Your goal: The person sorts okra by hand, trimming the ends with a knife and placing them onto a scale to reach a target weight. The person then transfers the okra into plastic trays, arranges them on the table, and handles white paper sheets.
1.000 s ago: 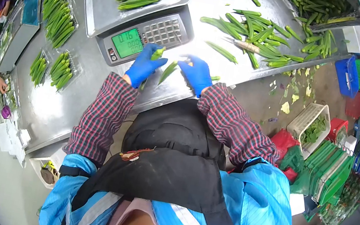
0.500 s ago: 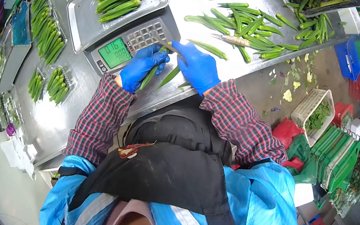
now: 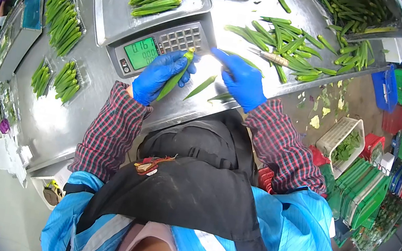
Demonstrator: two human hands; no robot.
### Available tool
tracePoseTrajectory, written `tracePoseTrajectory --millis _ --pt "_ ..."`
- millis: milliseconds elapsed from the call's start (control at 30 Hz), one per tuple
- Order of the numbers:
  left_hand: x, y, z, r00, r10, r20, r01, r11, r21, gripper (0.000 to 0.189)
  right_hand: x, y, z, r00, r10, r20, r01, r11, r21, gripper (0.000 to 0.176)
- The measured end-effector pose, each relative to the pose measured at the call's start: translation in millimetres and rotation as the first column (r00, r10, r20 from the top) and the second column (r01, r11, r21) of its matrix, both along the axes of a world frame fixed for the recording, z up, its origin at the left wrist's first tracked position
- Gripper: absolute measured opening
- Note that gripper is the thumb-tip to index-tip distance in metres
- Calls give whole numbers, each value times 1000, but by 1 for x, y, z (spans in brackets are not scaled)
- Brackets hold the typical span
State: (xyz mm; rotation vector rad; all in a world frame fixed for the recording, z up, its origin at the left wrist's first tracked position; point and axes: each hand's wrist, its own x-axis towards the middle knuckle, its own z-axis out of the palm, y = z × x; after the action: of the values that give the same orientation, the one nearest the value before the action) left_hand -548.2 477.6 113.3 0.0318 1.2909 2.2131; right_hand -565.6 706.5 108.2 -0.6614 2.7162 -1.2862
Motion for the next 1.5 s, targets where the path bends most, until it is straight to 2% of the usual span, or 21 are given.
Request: tracePoseTrajectory --millis 33,67,233,367,433,467,567,600,633,667,767,800,833,867,900,933,1000,1067,1200,1333,1500 --pt "2 1 3 999 -23 35 24 999 -28 40 -1 -8 1 992 36 -124 -31 999 44 48" --pt "4 3 6 999 -25 36 26 999 -26 40 1 -15 13 996 81 -49 -75 992 102 44" --pt "13 5 6 997 -21 77 22 1000 -3 30 -1 -21 15 977 161 -137 -128 967 221 49" --pt "12 5 -10 998 -65 -13 65 998 3 31 6 -15 15 990 143 17 -143 966 216 50" --pt "12 4 -15 992 -122 -13 122 992 -18 35 5 -12 1 954 190 -231 -149 972 183 45" --pt "14 6 -16 992 -123 -10 123 992 -19 35 6 -8 -7 955 189 -228 -149 972 182 45" --pt "20 6 -6 969 -221 114 210 973 100 40 3 32 -56 987 159 -16 -152 964 217 45" --pt "23 5 2 978 -202 58 193 973 129 39 2 48 -56 981 60 186 -127 918 375 45" --pt "21 1 2 981 -172 87 163 981 108 37 4 57 -52 931 -56 360 -70 942 327 45" --pt "23 -2 0 982 -139 125 129 988 90 35 3 74 -70 988 57 145 -113 902 417 44" --pt "26 1 -20 988 -3 157 1 1000 10 31 -7 61 -46 977 29 212 -124 882 455 45" --pt "27 4 -24 988 12 153 -13 1000 3 31 -12 50 -36 993 116 -6 -101 891 443 45" --pt "27 8 -27 998 56 42 -46 974 -221 32 -15 40 -31 955 192 -224 -81 901 427 46" --pt "29 11 -32 995 73 -70 -96 899 -428 34 -11 25 -30 958 139 -249 -82 971 224 43" --pt "29 13 -41 939 -31 -343 -186 792 -581 37 -8 8 -27 986 85 141 -75 994 -76 41" --pt "26 16 -36 903 -91 -419 -223 735 -640 39 -4 -8 -23 851 136 507 52 939 -339 39" --pt "25 27 -35 858 -65 -509 -304 735 -606 40 -2 -42 -2 695 173 698 166 906 -390 33" --pt "23 29 -38 804 -28 -595 -417 687 -595 41 -13 -47 -6 721 210 661 129 896 -425 29" --pt "29 4 -23 943 220 -251 -317 825 -468 50 -56 -22 4 734 114 669 152 933 -326 27" --pt "33 -34 -33 840 290 -458 -512 700 -497 37 -90 -21 20 711 134 690 293 836 -465 28" --pt "23 -69 -21 827 412 -382 -558 688 -464 31 -130 -93 35 856 243 456 81 809 -583 26"
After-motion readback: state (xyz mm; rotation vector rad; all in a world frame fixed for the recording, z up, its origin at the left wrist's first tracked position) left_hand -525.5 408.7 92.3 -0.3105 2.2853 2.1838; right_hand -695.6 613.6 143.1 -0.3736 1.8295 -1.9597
